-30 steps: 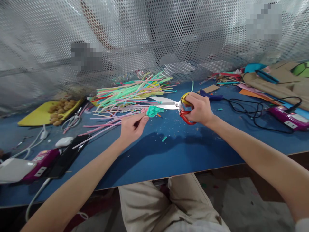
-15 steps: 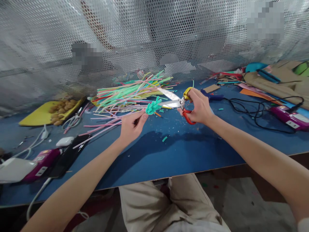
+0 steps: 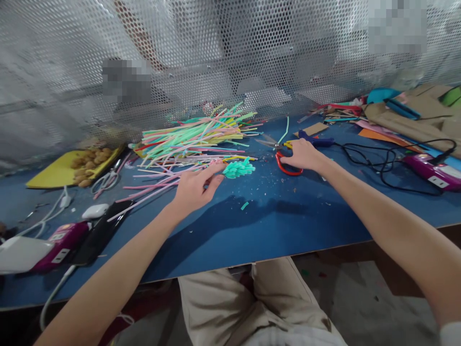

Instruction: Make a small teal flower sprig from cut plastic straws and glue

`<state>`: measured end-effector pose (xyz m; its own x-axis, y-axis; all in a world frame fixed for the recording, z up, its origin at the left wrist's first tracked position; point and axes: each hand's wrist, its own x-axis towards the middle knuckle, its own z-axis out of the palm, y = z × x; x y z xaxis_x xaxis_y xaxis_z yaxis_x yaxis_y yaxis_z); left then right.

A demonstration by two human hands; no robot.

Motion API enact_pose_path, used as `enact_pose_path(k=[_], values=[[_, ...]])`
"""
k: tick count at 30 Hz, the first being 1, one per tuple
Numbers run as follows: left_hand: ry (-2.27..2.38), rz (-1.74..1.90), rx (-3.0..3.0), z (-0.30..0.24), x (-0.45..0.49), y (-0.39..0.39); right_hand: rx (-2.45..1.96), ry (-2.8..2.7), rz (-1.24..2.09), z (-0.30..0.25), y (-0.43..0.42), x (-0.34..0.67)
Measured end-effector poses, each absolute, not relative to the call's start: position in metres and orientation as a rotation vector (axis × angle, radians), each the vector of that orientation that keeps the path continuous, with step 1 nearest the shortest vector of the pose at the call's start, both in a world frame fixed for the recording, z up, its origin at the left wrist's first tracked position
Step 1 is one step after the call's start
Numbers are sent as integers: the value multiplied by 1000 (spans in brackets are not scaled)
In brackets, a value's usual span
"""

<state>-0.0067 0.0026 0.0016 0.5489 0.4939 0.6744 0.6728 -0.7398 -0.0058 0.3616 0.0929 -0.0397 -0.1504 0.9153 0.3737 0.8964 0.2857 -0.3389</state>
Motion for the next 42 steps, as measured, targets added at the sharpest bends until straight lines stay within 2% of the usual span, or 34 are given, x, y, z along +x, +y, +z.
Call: enact_pose_path(k=[3, 6, 9, 13, 16, 20, 24, 42], values=[[-911, -972, -2545, -2, -6, 5, -1846, -2092, 37, -44, 95, 365], [-872, -980, -2596, -7, -5, 9, -1847, -2174, 1, -36, 90, 364], [-858, -921, -2685, -8, -5, 11, -1715, -2146, -84, -17, 77, 356], [-946, -806, -2688, -6, -4, 7, -1225, -2100, 34, 7, 49, 332], [-976, -758, -2646, -5, -4, 3, -871, -2060, -17, 17, 28, 317], [-937, -760, -2582, -6, -6, 4, -650, -2104, 79, 19, 11, 307], [-906, -754, -2529, -8, -9, 7, -516, -2104, 190, 16, 4, 297], [-727, -879, -2410, -5, -10, 7, -367, -2011, 233, 12, -4, 276]])
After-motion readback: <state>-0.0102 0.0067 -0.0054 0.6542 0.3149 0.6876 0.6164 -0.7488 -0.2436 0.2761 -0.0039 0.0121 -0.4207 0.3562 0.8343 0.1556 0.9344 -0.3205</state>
